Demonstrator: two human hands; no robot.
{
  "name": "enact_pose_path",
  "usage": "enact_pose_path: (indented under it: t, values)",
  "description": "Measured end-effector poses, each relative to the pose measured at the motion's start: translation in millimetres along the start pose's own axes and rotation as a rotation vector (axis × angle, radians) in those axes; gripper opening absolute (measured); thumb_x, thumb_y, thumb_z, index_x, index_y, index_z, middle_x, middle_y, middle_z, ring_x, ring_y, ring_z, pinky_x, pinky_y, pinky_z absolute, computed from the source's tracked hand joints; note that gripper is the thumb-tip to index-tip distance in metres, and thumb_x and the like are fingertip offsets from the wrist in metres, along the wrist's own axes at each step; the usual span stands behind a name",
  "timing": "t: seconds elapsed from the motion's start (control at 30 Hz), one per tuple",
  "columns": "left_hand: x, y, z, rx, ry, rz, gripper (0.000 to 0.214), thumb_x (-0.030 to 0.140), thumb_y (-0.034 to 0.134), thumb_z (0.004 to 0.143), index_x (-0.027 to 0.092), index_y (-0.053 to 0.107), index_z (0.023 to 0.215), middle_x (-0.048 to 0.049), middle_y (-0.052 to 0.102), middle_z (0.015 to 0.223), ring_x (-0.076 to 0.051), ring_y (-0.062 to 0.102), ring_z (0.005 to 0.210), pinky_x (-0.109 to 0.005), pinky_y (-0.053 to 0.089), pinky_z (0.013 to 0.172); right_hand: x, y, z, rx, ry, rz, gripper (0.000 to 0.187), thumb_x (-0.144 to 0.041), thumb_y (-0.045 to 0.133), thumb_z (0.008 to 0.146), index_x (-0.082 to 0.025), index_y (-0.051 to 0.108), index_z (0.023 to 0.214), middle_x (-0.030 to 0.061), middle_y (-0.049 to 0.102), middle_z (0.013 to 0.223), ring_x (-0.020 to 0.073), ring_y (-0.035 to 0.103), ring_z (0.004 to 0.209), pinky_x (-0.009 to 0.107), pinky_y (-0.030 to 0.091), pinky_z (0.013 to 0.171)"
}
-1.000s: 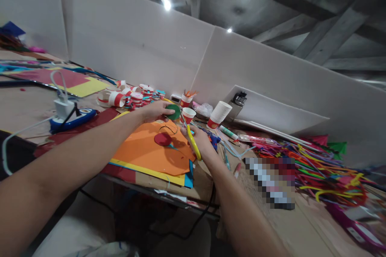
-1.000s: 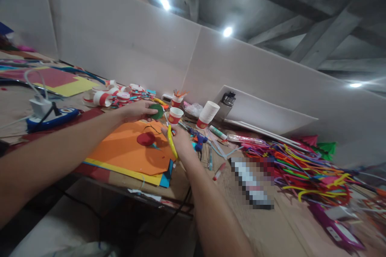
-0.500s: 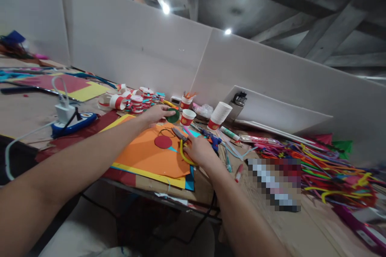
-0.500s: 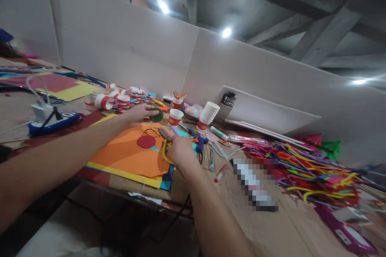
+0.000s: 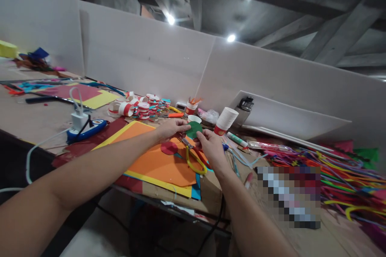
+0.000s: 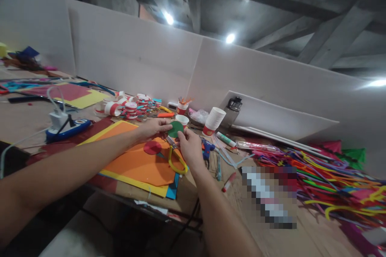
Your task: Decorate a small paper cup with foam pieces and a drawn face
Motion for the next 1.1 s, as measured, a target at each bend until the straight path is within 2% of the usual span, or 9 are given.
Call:
enact_pose_path:
  t: [0.1, 0.23, 0.37, 0.5, 0.57, 0.67, 0.77, 0.93, 1.1]
  values:
    - [1, -2.1, 1, 0.0, -0.016, -0.091, 0.036, 0.041, 0.082, 0.064, 0.012, 0.06, 0.071, 0.002, 0.054, 0.057, -0.007, 0.049, 0.048, -0.019, 0.04, 0.048, -5, 0, -1, -0.041, -0.031, 0.112, 0.034, -0.049, 0.059, 0.077, -0.017, 0.058, 0.088, 0.001, 0.062, 0.075, 0.0097, 0.052, 0.054, 0.023, 0.046, 0.051]
    - [4, 1.9, -1, -0.053, -0.073, -0.211, 0.043, 0.043, 0.085, 0.058, 0.011, 0.061, 0.072, 0.0021, 0.055, 0.056, -0.005, 0.048, 0.047, -0.017, 0.038, 0.047, -9, 3, -4, -0.142, -0.179, 0.153, 0.061, -0.042, 0.069, 0.073, -0.022, 0.047, 0.126, 0.0071, 0.061, 0.116, 0.0144, 0.061, 0.085, 0.026, 0.053, 0.07]
    - [1, 7.7, -3, -0.104, -0.133, -0.236, 0.045, 0.043, 0.086, 0.057, 0.011, 0.059, 0.071, 0.0018, 0.056, 0.055, -0.005, 0.049, 0.046, -0.017, 0.039, 0.048, -6, 6, -5, -0.213, -0.243, 0.126, 0.073, -0.037, 0.073, 0.072, -0.027, 0.042, 0.138, 0.007, 0.056, 0.13, 0.0193, 0.057, 0.109, 0.029, 0.051, 0.084]
    - [-2, 8.9, -3, -0.099, -0.103, -0.235, 0.042, 0.041, 0.085, 0.059, 0.011, 0.057, 0.07, 0.0009, 0.057, 0.056, -0.007, 0.052, 0.048, -0.019, 0.04, 0.049, -3, 7, -3, -0.241, -0.212, 0.233, 0.071, -0.037, 0.076, 0.069, -0.029, 0.049, 0.134, 0.0043, 0.06, 0.127, 0.0202, 0.059, 0.108, 0.032, 0.051, 0.087]
    - [-1, 8.6, -3, -0.077, -0.059, -0.2, 0.04, 0.04, 0.083, 0.063, 0.012, 0.054, 0.066, 0.001, 0.057, 0.055, -0.008, 0.053, 0.049, -0.02, 0.042, 0.05, -3, 5, 0, -0.196, -0.196, 0.293, 0.065, -0.035, 0.077, 0.069, -0.028, 0.054, 0.129, 0.0033, 0.063, 0.122, 0.019, 0.061, 0.103, 0.031, 0.051, 0.086]
    - [1, 8.7, -5, -0.035, -0.011, -0.144, 0.038, 0.037, 0.081, 0.066, 0.013, 0.052, 0.063, 0.0021, 0.055, 0.054, -0.008, 0.052, 0.048, -0.021, 0.043, 0.05, 0, 0, 3, -0.04, -0.146, 0.333, 0.042, -0.035, 0.075, 0.069, -0.022, 0.065, 0.108, 0.002, 0.069, 0.102, 0.0146, 0.062, 0.084, 0.026, 0.05, 0.073]
    - [1, 9.5, -6, -0.046, -0.036, -0.152, 0.038, 0.04, 0.081, 0.066, 0.013, 0.055, 0.066, 0.0014, 0.056, 0.057, -0.009, 0.054, 0.05, -0.022, 0.045, 0.051, 3, -4, 5, 0.041, -0.023, 0.383, 0.028, -0.035, 0.076, 0.065, -0.017, 0.068, 0.085, -0.0012, 0.066, 0.074, 0.0085, 0.053, 0.059, 0.022, 0.043, 0.058]
    - [0, 6.6, -5, -0.097, -0.067, -0.179, 0.04, 0.043, 0.082, 0.063, 0.01, 0.059, 0.065, -0.0008, 0.057, 0.058, -0.01, 0.056, 0.053, -0.023, 0.047, 0.055, 2, -3, 4, -0.009, 0.119, 0.546, 0.035, -0.034, 0.083, 0.052, -0.017, 0.066, 0.077, -0.0034, 0.063, 0.066, 0.0072, 0.05, 0.052, 0.022, 0.041, 0.053]
    - [-4, 4.2, -1, -0.035, -0.041, -0.151, 0.039, 0.043, 0.083, 0.062, 0.01, 0.061, 0.064, -0.0005, 0.057, 0.055, -0.009, 0.053, 0.05, -0.022, 0.045, 0.052, 1, -2, 3, 0.008, 0.119, 0.555, 0.035, -0.034, 0.083, 0.052, -0.017, 0.065, 0.077, -0.004, 0.063, 0.066, 0.0065, 0.048, 0.051, 0.021, 0.04, 0.052]
Point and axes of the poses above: each hand's wrist, its own z-axis towards the middle knuckle, its own y-axis out of the palm, x = y × z, the point moved 2 cm from there along z, towards the middle knuckle
